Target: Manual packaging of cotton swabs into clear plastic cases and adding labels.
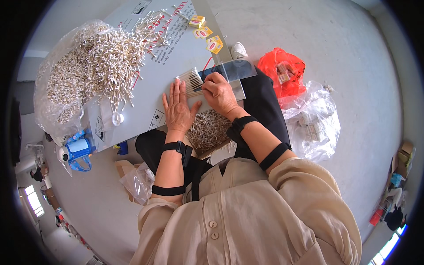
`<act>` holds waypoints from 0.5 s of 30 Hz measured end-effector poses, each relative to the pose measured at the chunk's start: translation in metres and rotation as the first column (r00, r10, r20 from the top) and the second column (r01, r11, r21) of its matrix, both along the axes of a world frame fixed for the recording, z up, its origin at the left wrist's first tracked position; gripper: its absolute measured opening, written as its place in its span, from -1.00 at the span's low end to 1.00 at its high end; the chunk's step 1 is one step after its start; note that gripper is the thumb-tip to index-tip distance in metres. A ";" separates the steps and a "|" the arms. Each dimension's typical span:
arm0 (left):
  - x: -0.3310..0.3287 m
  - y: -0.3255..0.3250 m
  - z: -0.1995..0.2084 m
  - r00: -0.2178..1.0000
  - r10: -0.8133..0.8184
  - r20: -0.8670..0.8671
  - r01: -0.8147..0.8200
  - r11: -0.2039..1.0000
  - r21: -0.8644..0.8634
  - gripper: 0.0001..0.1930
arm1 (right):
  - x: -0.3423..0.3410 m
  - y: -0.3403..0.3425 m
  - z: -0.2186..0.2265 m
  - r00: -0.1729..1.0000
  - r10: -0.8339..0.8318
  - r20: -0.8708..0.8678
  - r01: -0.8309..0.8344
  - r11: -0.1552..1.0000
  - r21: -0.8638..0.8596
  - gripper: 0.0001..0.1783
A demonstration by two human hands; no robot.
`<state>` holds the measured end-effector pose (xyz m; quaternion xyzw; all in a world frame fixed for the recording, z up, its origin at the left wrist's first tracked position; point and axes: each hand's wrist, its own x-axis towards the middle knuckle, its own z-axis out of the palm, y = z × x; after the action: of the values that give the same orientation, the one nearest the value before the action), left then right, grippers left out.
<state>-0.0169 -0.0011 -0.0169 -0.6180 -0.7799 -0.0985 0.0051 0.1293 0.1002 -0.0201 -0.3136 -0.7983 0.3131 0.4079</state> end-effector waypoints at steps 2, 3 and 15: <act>0.000 0.000 0.000 1.000 0.001 -0.002 -0.001 1.000 0.002 -0.11 | 0.000 0.000 0.000 1.000 0.005 0.010 -0.005 1.000 -0.002 -0.93; 0.000 0.000 0.000 1.000 0.002 -0.004 -0.002 1.000 0.005 -0.11 | 0.000 0.000 0.000 1.000 0.005 0.009 -0.005 1.000 -0.002 -0.93; 0.000 0.000 0.000 1.000 0.003 -0.002 -0.003 1.000 0.000 -0.10 | 0.000 -0.001 0.000 1.000 0.004 0.019 -0.004 1.000 -0.001 -0.92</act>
<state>-0.0168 -0.0009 -0.0171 -0.6171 -0.7808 -0.0978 0.0060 0.1296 0.0995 -0.0204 -0.3154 -0.8026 0.3113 0.3994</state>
